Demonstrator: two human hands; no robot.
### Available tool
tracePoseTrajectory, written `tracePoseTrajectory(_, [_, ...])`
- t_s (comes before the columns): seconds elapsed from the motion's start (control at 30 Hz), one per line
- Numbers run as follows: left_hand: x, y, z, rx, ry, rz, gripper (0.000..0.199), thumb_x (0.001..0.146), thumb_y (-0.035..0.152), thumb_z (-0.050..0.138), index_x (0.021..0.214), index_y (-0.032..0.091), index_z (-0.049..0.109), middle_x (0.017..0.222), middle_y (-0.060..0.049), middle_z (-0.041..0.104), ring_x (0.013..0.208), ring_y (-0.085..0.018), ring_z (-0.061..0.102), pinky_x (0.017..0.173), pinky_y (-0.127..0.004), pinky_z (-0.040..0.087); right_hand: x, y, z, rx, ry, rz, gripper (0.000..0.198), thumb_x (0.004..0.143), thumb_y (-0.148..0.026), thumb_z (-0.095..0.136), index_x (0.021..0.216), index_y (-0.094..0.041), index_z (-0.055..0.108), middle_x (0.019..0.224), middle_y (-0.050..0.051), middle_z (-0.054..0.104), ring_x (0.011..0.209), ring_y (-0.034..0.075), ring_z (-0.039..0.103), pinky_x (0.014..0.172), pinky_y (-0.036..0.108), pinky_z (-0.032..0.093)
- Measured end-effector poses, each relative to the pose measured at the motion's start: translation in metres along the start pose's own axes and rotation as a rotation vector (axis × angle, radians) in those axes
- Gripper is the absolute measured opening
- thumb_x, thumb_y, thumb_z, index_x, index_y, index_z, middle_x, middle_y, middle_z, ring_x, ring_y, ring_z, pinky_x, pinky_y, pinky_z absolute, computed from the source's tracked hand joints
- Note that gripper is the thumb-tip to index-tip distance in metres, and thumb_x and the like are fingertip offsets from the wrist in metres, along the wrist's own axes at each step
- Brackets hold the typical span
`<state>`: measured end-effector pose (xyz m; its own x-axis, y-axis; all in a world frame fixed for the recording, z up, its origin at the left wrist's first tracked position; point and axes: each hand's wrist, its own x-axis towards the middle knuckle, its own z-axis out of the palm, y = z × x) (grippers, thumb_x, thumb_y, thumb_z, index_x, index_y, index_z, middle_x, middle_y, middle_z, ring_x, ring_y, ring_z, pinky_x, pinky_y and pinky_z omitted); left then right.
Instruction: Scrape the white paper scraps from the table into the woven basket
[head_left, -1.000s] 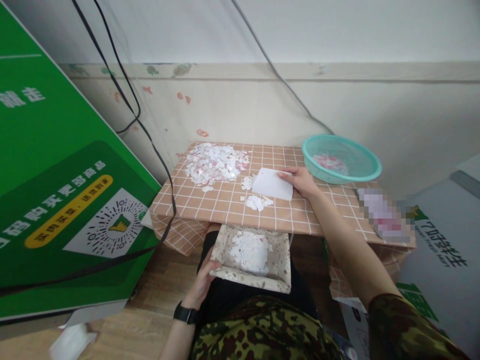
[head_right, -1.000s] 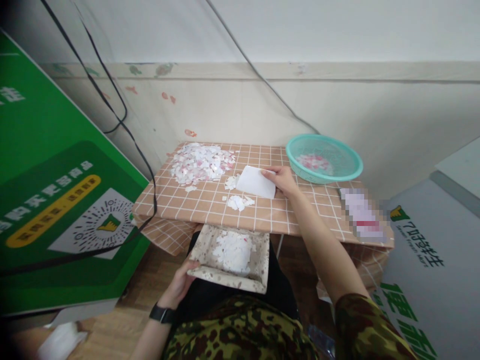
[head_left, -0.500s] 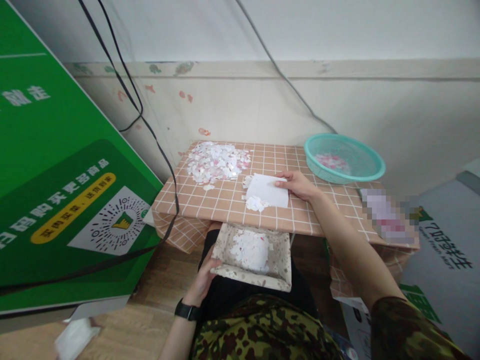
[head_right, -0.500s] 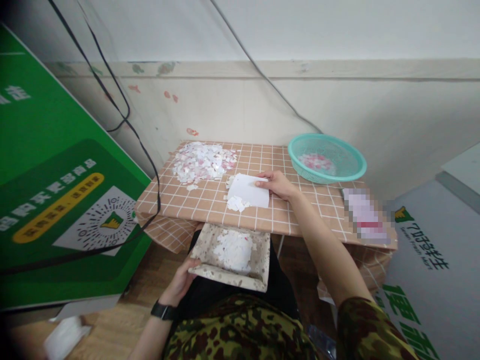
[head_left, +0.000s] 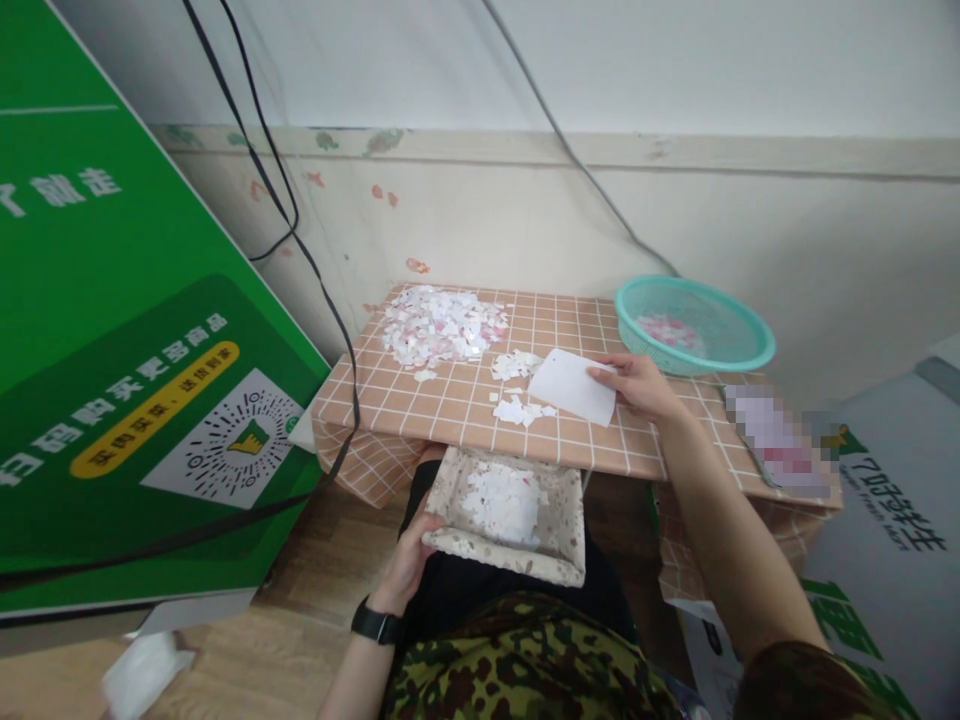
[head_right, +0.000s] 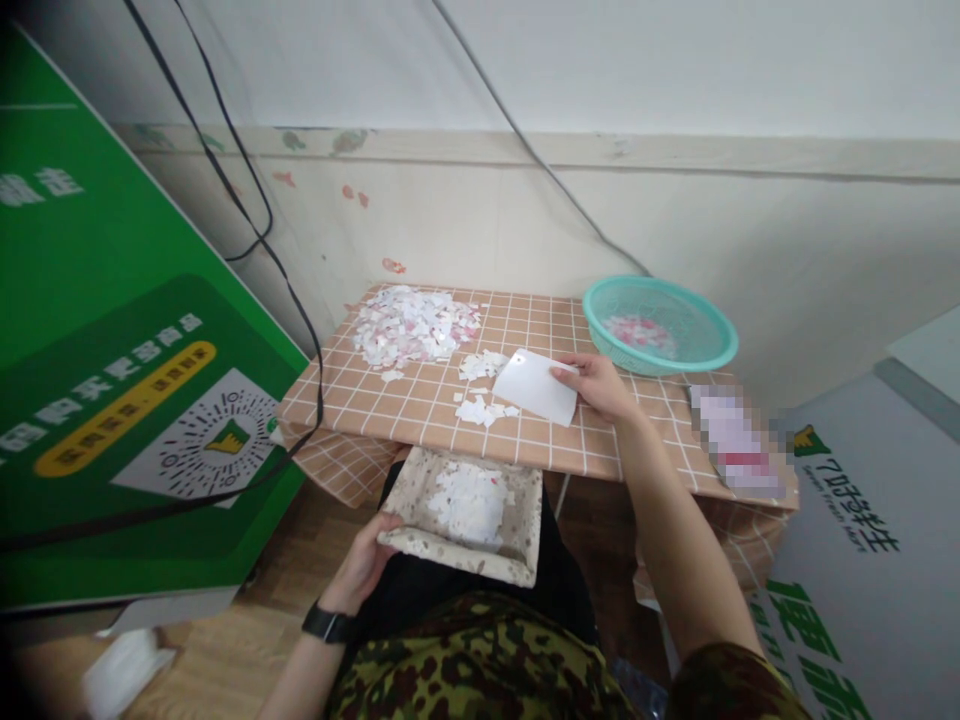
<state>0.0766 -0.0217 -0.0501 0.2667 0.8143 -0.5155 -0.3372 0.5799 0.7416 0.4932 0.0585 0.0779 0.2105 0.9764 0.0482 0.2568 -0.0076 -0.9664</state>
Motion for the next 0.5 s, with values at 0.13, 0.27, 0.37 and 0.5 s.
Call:
tracePoseTrajectory(0.13, [-0.003,0.006,0.008,0.001,0.046,-0.033,0.041,0.074,0.027,0.067,0.112,0.012,0.071,0.095,-0.008,0.079,0.085,-0.025,0.07,0.077,-0.036,0.052,-0.029,-0.001,0.012,-0.027,-0.026,0.014,0.044,0.07,-0.052,0.082,0.098,-0.018,0.079,0.096,0.008,0.077,0.077,0.021,0.068,0.065,0.03,0.053])
tracePoseTrajectory(0.27, [-0.006,0.011,0.02,-0.03,0.062,-0.079,0.037,0.075,0.029,0.065,0.107,0.012,0.072,0.091,-0.009,0.078,0.08,-0.025,0.069,0.072,-0.036,0.053,-0.038,0.004,0.02,0.104,0.087,0.078,0.047,0.066,-0.051,0.084,0.099,-0.019,0.079,0.094,0.009,0.078,0.073,0.021,0.068,0.061,0.031,0.052])
tracePoseTrajectory(0.37, [-0.007,0.015,0.027,-0.049,0.061,-0.079,0.031,0.073,0.028,0.066,0.1,0.013,0.073,0.084,-0.007,0.077,0.074,-0.023,0.067,0.067,-0.035,0.052,-0.038,0.008,0.02,0.154,0.163,0.079,0.048,0.066,-0.051,0.084,0.102,-0.02,0.079,0.093,0.008,0.078,0.071,0.021,0.068,0.058,0.03,0.051])
tracePoseTrajectory(0.5, [-0.009,0.019,0.037,-0.023,0.028,-0.069,0.032,0.073,0.028,0.066,0.1,0.013,0.073,0.078,-0.006,0.076,0.07,-0.022,0.066,0.065,-0.033,0.051,-0.042,0.005,0.019,0.024,0.093,-0.012,0.043,0.068,-0.052,0.082,0.098,-0.021,0.081,0.098,0.008,0.078,0.078,0.022,0.068,0.062,0.03,0.052])
